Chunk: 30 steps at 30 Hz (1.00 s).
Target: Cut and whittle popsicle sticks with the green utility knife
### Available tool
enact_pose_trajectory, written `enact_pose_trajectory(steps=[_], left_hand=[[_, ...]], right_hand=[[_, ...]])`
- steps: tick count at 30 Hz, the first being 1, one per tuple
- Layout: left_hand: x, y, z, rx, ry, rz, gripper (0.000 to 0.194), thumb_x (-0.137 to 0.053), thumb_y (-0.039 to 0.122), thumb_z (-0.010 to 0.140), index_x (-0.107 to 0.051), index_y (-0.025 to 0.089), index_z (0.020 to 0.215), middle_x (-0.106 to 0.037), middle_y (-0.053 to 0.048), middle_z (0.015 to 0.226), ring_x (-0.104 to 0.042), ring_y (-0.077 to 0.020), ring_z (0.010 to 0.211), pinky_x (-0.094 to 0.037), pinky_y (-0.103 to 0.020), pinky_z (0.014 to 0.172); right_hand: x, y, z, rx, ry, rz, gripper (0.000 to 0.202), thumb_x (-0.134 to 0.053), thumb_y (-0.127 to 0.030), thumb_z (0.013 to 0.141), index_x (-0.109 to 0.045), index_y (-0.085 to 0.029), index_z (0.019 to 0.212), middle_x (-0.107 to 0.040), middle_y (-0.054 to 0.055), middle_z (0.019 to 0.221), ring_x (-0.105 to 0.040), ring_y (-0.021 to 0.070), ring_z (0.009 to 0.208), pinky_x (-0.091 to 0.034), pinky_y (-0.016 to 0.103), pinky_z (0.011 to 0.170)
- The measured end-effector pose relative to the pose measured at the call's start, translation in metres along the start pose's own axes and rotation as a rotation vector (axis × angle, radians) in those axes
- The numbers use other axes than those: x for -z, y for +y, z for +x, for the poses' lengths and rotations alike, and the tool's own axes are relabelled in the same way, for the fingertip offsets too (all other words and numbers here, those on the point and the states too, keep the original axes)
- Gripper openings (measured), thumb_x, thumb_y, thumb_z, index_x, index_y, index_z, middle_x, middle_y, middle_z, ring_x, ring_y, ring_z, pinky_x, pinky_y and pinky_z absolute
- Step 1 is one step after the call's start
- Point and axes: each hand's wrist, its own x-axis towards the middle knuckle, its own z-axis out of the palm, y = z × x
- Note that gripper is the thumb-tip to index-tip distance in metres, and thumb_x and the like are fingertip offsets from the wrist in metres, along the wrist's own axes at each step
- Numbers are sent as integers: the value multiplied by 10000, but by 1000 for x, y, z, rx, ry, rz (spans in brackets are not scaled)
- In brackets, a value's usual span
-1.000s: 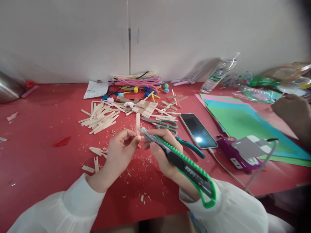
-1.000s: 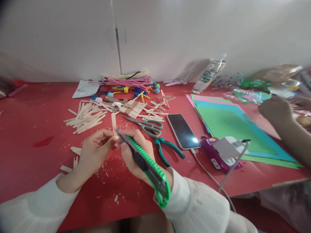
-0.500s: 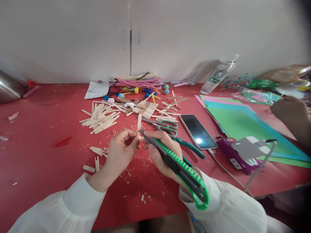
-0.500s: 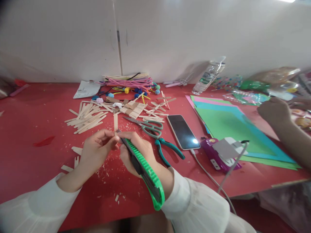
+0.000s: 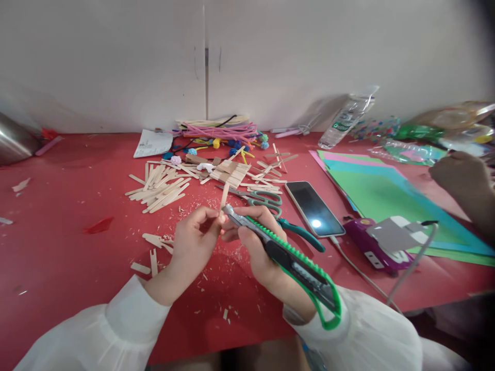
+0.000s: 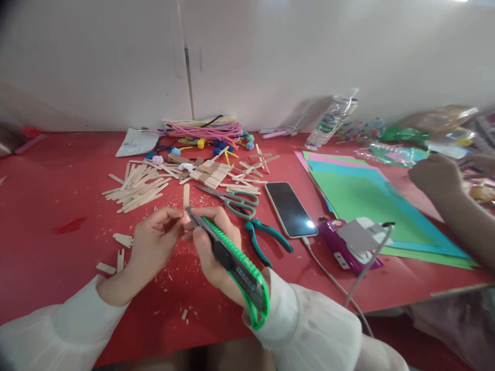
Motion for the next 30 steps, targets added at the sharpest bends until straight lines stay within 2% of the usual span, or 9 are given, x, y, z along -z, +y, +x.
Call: enact_pose_trajectory(steps=[5,10,14,20,24,30], left_hand=[[-1,1,3,-36,1,13,81,-551,248,807,-588,208,747,-649,17,681,-590,-137,608,-439,-228,565],[2,7,7,-54,-10,162,144,-554,299,817,-577,207,709,-652,12,646,-586,-142,587,-421,-229,542],[3,7,9,-15,-28,146,143,-562,317,799,-574,202,716,-643,3,643,-601,-155,598,-435,-236,545],[5,8,11,140,-80,-69,161,-597,332,741,-560,184,689,-581,26,541,-554,-130,501,-424,-223,508],[7,9,9,120,-91,-89,182,-602,348,743,-572,177,686,-560,30,540,-503,-113,485,-395,-211,483],[8,10,7,94,-96,-71,189,-593,358,767,-593,176,714,-617,3,623,-508,-120,537,-403,-217,507]], right_hand=[[-1,7,2,-7,29,133,117,-497,-248,904,-549,-225,1007,-688,19,865,-689,138,684,-598,302,647],[0,10,7,-10,25,116,115,-510,-268,899,-548,-215,994,-690,18,842,-680,130,637,-599,302,633],[3,7,7,20,2,22,123,-501,-235,885,-546,-215,997,-690,16,827,-680,126,622,-585,271,606],[8,-4,5,140,-47,-295,214,-502,-162,830,-562,-206,1031,-688,6,760,-675,127,623,-544,241,592],[11,-8,9,210,-53,-408,210,-496,-171,832,-576,-211,1022,-693,3,767,-661,116,607,-536,232,595],[12,-7,13,250,-69,-447,203,-498,-162,840,-585,-218,1015,-713,13,815,-654,110,590,-540,227,589]])
